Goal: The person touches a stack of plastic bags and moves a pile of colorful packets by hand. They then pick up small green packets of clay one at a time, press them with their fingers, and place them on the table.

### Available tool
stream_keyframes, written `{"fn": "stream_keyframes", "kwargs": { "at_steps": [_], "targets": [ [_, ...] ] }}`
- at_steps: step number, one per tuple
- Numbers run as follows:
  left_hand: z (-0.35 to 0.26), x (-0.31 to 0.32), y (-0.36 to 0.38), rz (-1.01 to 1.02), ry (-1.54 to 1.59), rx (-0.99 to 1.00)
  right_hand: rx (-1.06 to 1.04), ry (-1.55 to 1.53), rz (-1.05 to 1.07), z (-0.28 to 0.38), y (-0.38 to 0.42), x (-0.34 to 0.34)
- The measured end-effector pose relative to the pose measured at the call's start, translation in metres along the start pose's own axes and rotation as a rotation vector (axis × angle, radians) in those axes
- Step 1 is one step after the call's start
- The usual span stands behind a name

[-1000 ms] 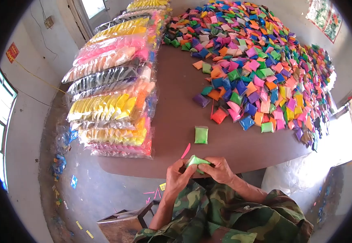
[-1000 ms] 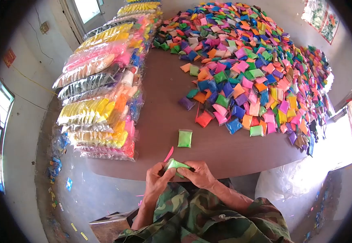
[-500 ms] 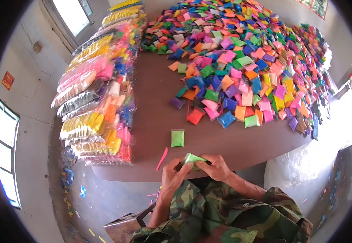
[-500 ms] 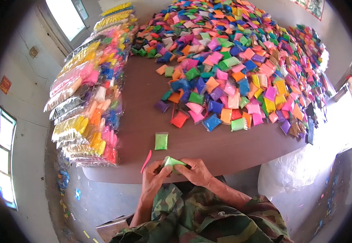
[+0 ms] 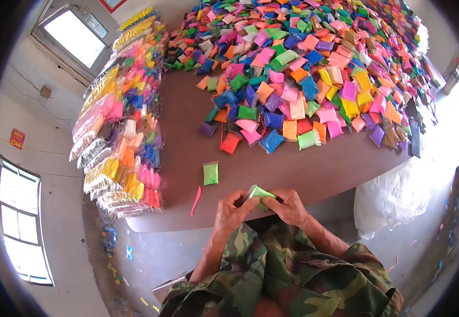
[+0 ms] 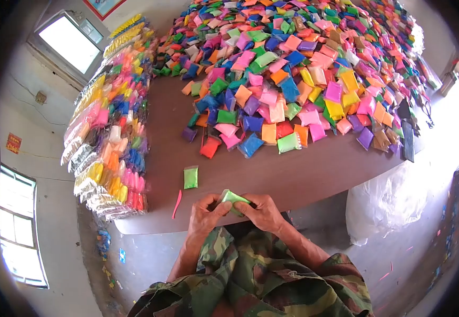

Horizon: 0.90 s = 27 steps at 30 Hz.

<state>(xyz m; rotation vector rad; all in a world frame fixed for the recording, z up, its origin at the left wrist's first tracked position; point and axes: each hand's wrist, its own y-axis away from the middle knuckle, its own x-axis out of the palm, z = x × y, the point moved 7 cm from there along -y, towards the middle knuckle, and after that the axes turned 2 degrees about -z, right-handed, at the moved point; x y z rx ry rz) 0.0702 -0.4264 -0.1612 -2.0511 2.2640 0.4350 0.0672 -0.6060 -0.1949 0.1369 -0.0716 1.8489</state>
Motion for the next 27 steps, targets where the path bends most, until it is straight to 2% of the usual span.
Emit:
{"fn": "stream_keyframes", "kwargs": {
  "at_steps": [4, 10, 13, 19, 22, 27],
  "targets": [
    [-0.006, 0.012, -0.005, -0.031, 0.05, -0.028, -0.036, 0.091, -0.005, 0.002, -0.005, -0.009],
    [0.007, 0.014, -0.018, 0.05, 0.044, -0.056, -0.003, 0.226, 0.06, 0.009, -0.015, -0.018],
    [0.012, 0.019, -0.027, 0.073, 0.119, 0.047, -0.008, 0.163, 0.032, 0.008, -0.019, -0.022],
    [0.006, 0.028, -0.038, 0.095, 0.11, -0.063, -0.04, 0.292, 0.011, 0.01, -0.027, -0.037],
    [0.01, 0.027, -0.042, 0.065, 0.165, -0.009, -0.044, 0.364, 0.025, 0.008, -0.031, -0.037],
    [0.019, 0.015, -0.043, 0.068, 0.062, 0.079, -0.054, 0.434, 0.056, 0.007, -0.035, -0.026]
  ]
}}
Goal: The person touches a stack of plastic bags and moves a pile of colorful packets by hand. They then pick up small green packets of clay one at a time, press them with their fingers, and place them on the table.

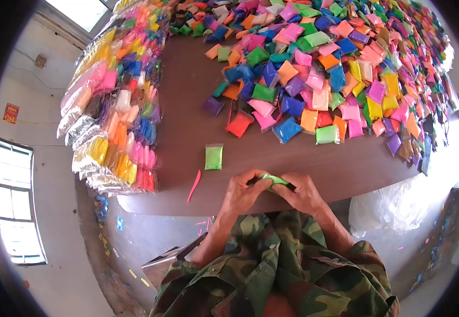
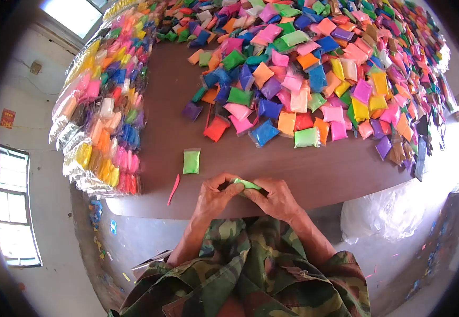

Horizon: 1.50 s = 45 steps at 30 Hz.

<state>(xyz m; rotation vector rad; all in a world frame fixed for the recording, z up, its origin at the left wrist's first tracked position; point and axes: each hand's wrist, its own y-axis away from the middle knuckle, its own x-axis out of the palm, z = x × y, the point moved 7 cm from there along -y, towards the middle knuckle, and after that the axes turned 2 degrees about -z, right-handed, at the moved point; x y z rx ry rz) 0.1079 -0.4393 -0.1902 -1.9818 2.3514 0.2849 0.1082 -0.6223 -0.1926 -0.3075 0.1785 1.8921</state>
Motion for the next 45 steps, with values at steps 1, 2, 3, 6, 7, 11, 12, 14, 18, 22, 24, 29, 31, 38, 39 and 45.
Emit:
{"fn": "stream_keyframes", "kwargs": {
  "at_steps": [1, 2, 3, 6, 7, 11, 12, 14, 18, 22, 24, 29, 31, 38, 39, 45],
  "targets": [
    [0.0, -0.003, 0.001, -0.004, -0.013, 0.013, 0.0, -0.034, -0.012, 0.007, 0.0, 0.002],
    [0.0, -0.006, 0.001, -0.007, -0.004, -0.002, -0.002, -0.069, -0.023, 0.011, 0.0, 0.004],
    [-0.001, -0.008, 0.002, -0.009, 0.002, -0.016, -0.004, -0.081, -0.036, 0.01, -0.001, 0.008],
    [-0.006, -0.013, 0.007, -0.05, -0.007, 0.066, -0.069, -0.059, -0.131, 0.012, -0.001, 0.014],
    [-0.01, -0.016, 0.009, -0.072, -0.012, 0.113, -0.136, -0.009, -0.195, 0.021, -0.003, 0.014],
    [-0.02, -0.052, 0.03, -0.309, -0.217, 0.104, -0.267, 0.289, -0.466, 0.039, -0.001, 0.009],
    [-0.017, -0.067, 0.036, -0.394, -0.266, 0.133, -0.212, 0.337, -0.493, 0.035, -0.002, 0.008],
    [-0.01, -0.095, 0.05, -0.527, -0.432, 0.181, -0.356, 0.504, -0.578, 0.037, -0.004, 0.009],
    [0.003, -0.134, 0.074, -0.648, -0.848, 0.255, -0.368, 0.786, -0.424, 0.042, -0.002, 0.025],
    [0.021, -0.137, 0.087, -0.67, -1.004, 0.265, -0.329, 0.882, -0.256, 0.037, 0.006, 0.038],
    [0.02, -0.134, 0.086, -0.645, -1.024, 0.265, -0.3, 0.882, -0.216, 0.04, 0.008, 0.04],
    [0.015, -0.133, 0.075, -0.603, -0.966, 0.247, -0.345, 0.949, -0.139, 0.053, -0.001, 0.043],
    [0.017, -0.139, 0.075, -0.603, -0.963, 0.256, -0.341, 0.961, -0.12, 0.051, -0.002, 0.044],
    [0.023, -0.147, 0.066, -0.575, -0.889, 0.145, -0.369, 0.866, -0.129, 0.037, 0.0, 0.045],
    [0.024, -0.148, 0.066, -0.595, -0.888, 0.137, -0.366, 0.857, -0.135, 0.034, 0.001, 0.044],
    [0.02, -0.156, 0.07, -0.644, -0.879, 0.014, -0.386, 0.835, -0.161, 0.03, 0.002, 0.044]
  ]
}}
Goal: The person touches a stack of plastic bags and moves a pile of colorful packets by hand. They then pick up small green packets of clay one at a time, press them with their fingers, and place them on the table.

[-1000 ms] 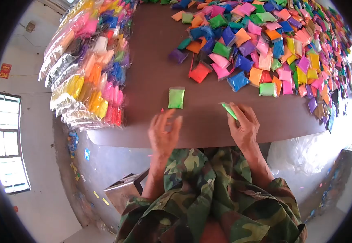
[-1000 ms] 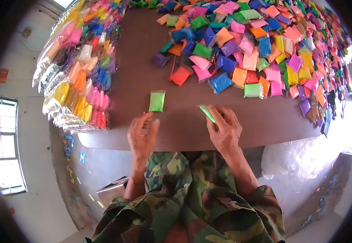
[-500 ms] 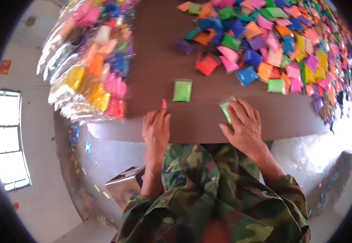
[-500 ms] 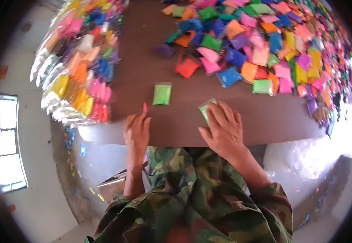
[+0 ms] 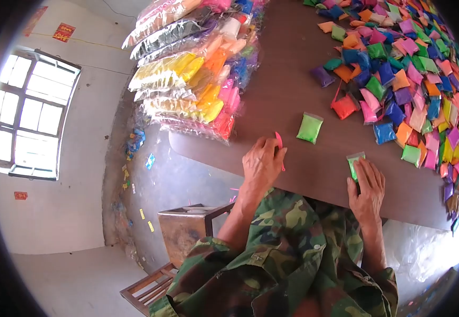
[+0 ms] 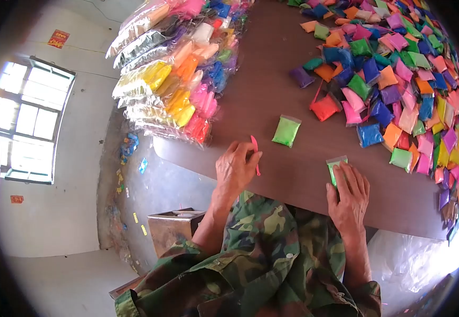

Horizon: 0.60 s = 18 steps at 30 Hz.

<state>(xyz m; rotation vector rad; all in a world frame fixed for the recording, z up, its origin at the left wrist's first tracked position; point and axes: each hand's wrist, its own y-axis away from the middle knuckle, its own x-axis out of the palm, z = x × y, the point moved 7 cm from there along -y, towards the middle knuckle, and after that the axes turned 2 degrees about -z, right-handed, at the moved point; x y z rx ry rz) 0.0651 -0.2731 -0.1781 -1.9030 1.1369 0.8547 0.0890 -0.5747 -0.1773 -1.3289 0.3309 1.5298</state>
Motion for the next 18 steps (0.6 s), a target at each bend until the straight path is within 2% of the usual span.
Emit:
{"fn": "stream_keyframes", "kwargs": {
  "at_steps": [2, 8, 14, 18],
  "targets": [
    [0.006, -0.002, -0.001, 0.003, -0.015, -0.046, -0.009, 0.003, 0.001, 0.0, 0.001, 0.0],
    [0.013, -0.003, -0.007, -0.015, -0.043, -0.003, 0.001, -0.008, 0.004, 0.002, 0.001, 0.0],
    [0.021, -0.004, -0.011, 0.086, 0.05, -0.094, 0.026, -0.047, -0.029, -0.001, 0.002, -0.003],
    [0.018, -0.004, -0.005, 0.006, 0.047, 0.007, 0.021, -0.038, -0.014, 0.0, 0.002, -0.001]
  ]
}}
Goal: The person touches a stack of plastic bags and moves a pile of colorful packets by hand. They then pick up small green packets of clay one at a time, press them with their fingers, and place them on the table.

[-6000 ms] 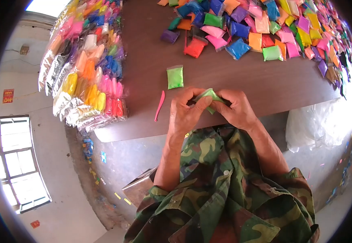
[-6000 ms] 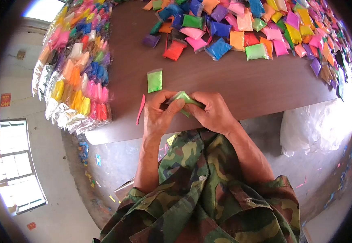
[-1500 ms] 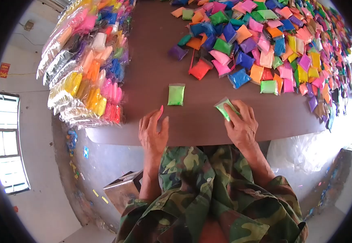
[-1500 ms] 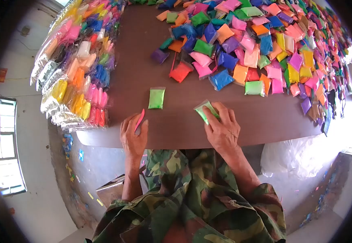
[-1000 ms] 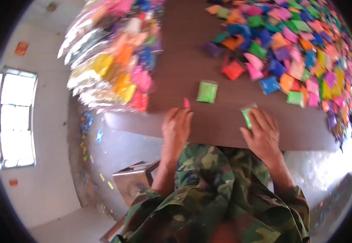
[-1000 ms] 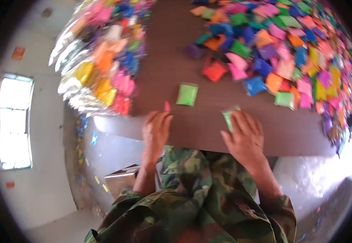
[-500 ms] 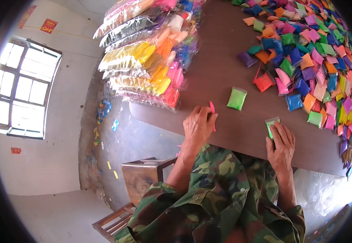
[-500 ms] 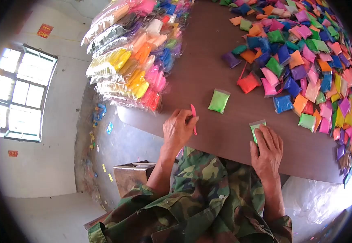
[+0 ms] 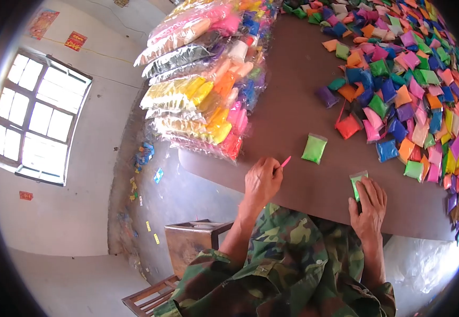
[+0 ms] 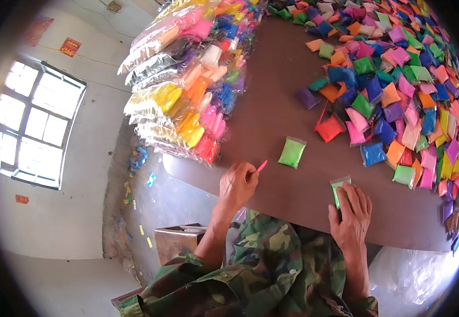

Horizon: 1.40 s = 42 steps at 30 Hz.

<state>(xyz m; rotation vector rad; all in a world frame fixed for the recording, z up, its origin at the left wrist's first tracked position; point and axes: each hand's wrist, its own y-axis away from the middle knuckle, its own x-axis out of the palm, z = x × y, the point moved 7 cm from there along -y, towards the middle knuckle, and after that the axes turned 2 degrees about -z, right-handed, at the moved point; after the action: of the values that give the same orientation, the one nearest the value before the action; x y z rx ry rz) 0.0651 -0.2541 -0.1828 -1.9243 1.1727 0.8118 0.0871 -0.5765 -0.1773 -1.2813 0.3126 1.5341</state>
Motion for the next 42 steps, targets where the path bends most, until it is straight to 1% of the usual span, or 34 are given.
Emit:
{"fn": "stream_keyframes", "kwargs": {
  "at_steps": [2, 5, 8, 11, 14, 17, 20, 22, 25, 28, 31, 34, 37, 40, 42],
  "targets": [
    [-0.002, 0.001, 0.003, -0.05, -0.053, 0.062, -0.008, 0.011, 0.009, 0.001, -0.003, 0.0],
    [-0.004, -0.004, 0.004, -0.057, 0.001, 0.029, -0.003, 0.017, 0.006, 0.001, -0.003, -0.001],
    [-0.016, -0.01, 0.005, -0.022, 0.2, 0.012, -0.006, 0.01, -0.008, 0.0, -0.002, 0.001],
    [-0.044, 0.004, 0.009, 0.044, 0.494, -0.043, -0.001, 0.007, -0.022, 0.001, -0.002, -0.001],
    [-0.089, 0.021, 0.014, 0.071, 0.47, 0.186, 0.002, 0.003, -0.035, 0.002, -0.004, -0.004],
    [-0.116, 0.046, 0.022, 0.243, 0.521, 0.215, 0.004, -0.018, -0.063, 0.003, -0.005, -0.004],
    [-0.119, 0.071, 0.029, 0.394, 0.448, 0.026, 0.044, -0.018, -0.062, -0.001, -0.002, -0.006],
    [-0.126, 0.078, 0.024, 0.271, 0.523, 0.104, 0.048, -0.037, -0.07, -0.002, -0.006, -0.007],
    [-0.138, 0.085, 0.019, 0.249, 0.474, 0.208, 0.054, -0.057, -0.072, -0.005, -0.003, -0.007],
    [-0.146, 0.093, 0.018, 0.258, 0.381, 0.243, 0.067, -0.059, -0.084, -0.006, -0.002, -0.004],
    [-0.146, 0.099, 0.016, 0.255, 0.394, 0.245, 0.081, -0.077, -0.082, -0.007, -0.004, -0.007],
    [-0.146, 0.101, 0.01, 0.293, 0.374, 0.253, 0.076, -0.086, -0.084, -0.008, -0.003, -0.007],
    [-0.141, 0.104, 0.002, 0.344, 0.422, 0.238, 0.068, -0.086, -0.085, -0.008, -0.004, -0.007],
    [-0.137, 0.103, -0.003, 0.356, 0.349, 0.18, 0.065, -0.085, -0.081, -0.009, -0.004, -0.007],
    [-0.135, 0.1, -0.011, 0.315, 0.298, 0.185, 0.057, -0.088, -0.095, -0.009, -0.001, -0.006]
  ]
}}
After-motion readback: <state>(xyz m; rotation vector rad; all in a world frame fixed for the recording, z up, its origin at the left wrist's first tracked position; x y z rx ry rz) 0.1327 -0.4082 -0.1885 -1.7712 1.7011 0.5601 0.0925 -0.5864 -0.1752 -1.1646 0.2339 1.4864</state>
